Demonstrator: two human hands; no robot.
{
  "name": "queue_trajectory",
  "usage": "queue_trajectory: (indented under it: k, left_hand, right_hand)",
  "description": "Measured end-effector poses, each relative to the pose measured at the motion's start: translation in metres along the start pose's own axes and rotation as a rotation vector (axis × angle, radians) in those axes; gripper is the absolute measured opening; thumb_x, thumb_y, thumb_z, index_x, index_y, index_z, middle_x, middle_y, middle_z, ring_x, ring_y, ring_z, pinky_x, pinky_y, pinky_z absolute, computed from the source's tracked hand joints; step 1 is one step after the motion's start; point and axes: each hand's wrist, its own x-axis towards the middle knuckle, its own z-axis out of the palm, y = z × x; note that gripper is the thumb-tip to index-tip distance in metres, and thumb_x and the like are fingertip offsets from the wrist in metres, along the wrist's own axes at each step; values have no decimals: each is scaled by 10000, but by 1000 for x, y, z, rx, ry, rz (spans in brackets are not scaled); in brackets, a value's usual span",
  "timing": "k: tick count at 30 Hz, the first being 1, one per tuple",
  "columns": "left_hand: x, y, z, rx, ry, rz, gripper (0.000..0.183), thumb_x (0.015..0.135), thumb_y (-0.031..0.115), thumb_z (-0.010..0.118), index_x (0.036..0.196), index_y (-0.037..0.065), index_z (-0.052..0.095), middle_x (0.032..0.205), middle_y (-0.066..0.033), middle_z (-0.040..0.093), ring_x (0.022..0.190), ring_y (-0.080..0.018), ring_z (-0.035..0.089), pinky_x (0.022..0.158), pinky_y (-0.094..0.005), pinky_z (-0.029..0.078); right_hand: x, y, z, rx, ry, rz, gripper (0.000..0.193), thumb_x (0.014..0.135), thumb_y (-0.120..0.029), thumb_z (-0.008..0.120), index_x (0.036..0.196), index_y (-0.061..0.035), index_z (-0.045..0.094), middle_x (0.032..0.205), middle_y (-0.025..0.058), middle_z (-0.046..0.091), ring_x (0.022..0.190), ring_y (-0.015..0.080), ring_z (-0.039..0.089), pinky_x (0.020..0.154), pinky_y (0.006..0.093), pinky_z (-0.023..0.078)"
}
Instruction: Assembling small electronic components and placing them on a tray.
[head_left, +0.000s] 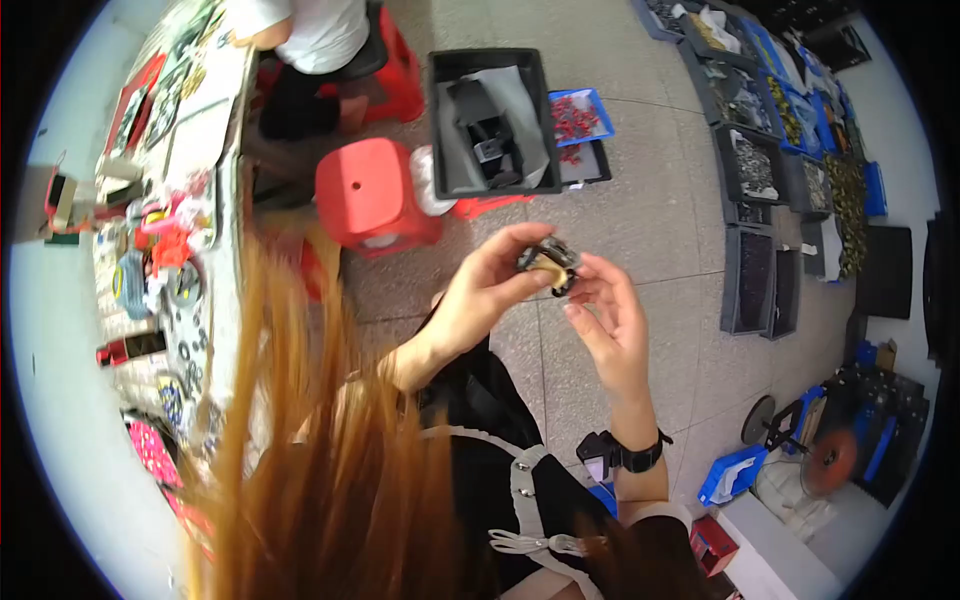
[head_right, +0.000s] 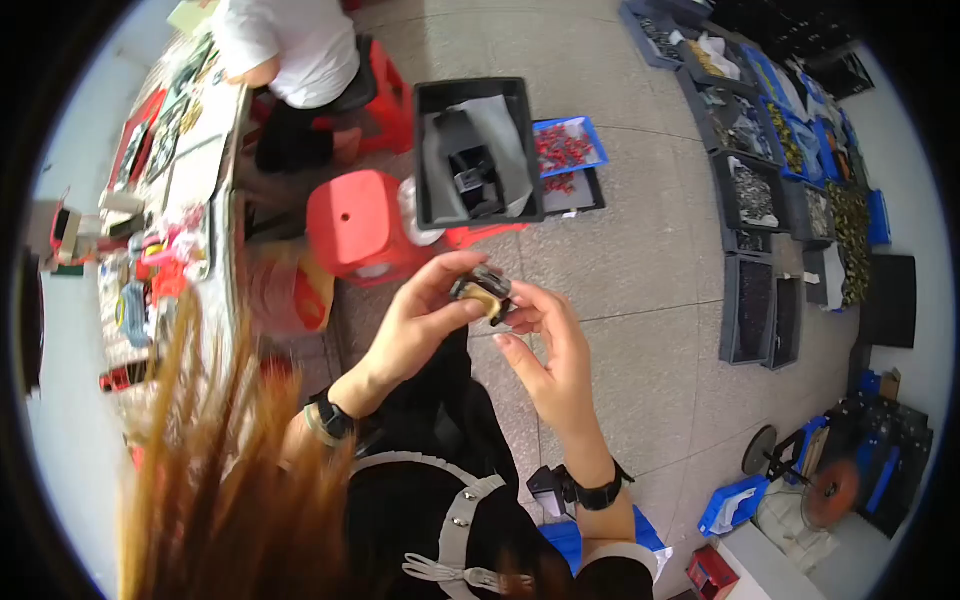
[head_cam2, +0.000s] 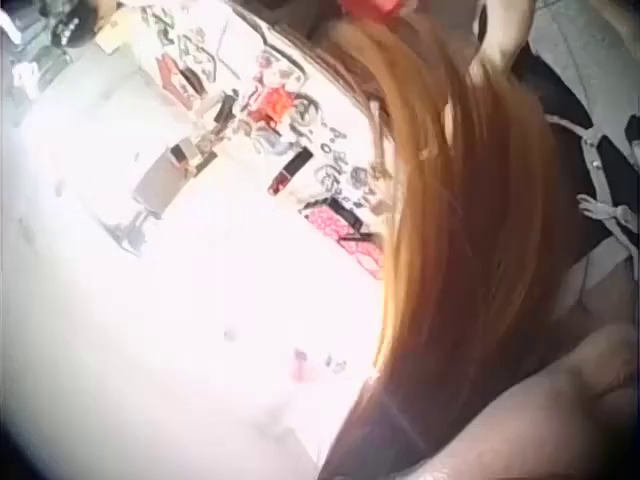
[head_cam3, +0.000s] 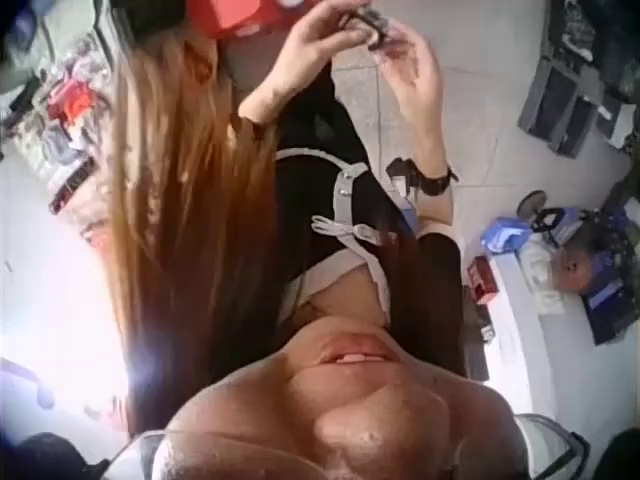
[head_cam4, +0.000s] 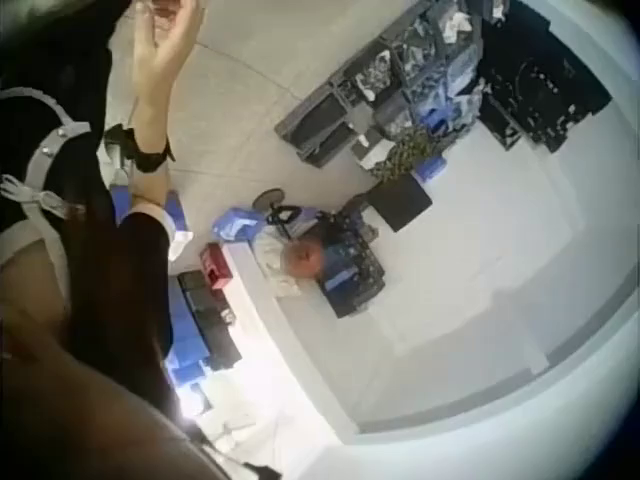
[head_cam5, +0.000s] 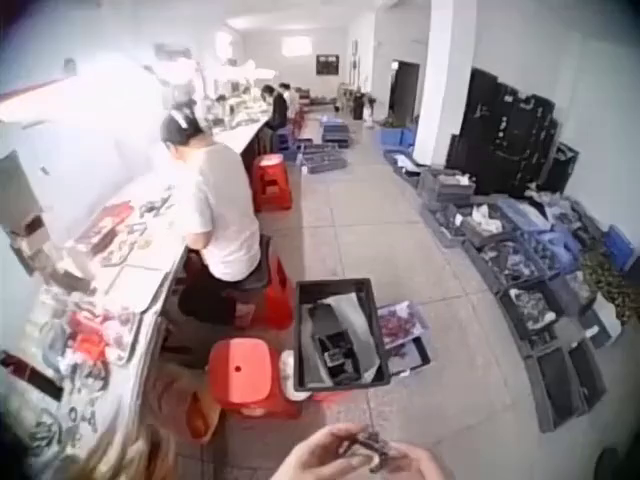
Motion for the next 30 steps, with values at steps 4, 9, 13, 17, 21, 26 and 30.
queue_trajectory:
  k: [4,9,13,17,21,26,30]
  left_hand:
    - [125,-12,54,-114,-238,62,398,795,-56,488,1166,35,376,1179,-110,444,1027,-160,479,904,-301,374]
    - [245,-20,123,-185,-291,-95,435,792,-65,479,1190,35,336,1174,-130,454,1061,-185,472,915,-314,370]
    - [353,-52,192,-214,-352,-107,484,794,-47,491,1239,21,313,1101,-108,503,1010,-157,494,888,-297,377]
    - [463,-97,271,-62,-357,-98,452,843,60,483,1261,12,317,1063,-80,523,972,-142,501,855,-294,391]
    - [564,-125,356,-129,-317,-104,450,912,287,364,1257,-1,333,1061,-83,521,951,-144,506,816,-301,421]
    - [704,-120,427,-296,-206,-89,459,912,292,360,1259,-6,319,1054,-85,521,920,-153,522,833,-314,429]
    - [811,-109,434,-297,-163,-37,433,880,162,439,1265,7,316,1059,-79,524,918,-145,526,833,-291,423]
  right_hand:
    - [55,-17,-88,-171,304,-142,417,748,35,568,1138,-1,428,1020,91,482,858,138,500,775,251,409]
    - [112,-38,-192,-188,495,-195,402,717,33,594,1095,0,460,962,70,495,827,131,491,757,250,411]
    - [154,-40,-314,-329,540,-211,398,714,16,608,1086,0,468,942,62,499,821,128,484,749,249,407]
    - [193,-35,-458,-249,529,-254,351,738,-25,613,1061,11,481,936,61,500,821,118,480,738,238,403]
    - [241,-68,-594,70,431,-51,220,806,-73,559,995,31,518,882,46,534,812,97,499,728,213,396]
    - [348,-95,-740,120,261,-20,229,812,-104,559,994,33,528,902,56,559,812,97,509,741,222,397]
    - [450,-98,-808,164,170,-14,229,813,-106,556,996,29,532,918,56,554,828,106,510,758,236,399]
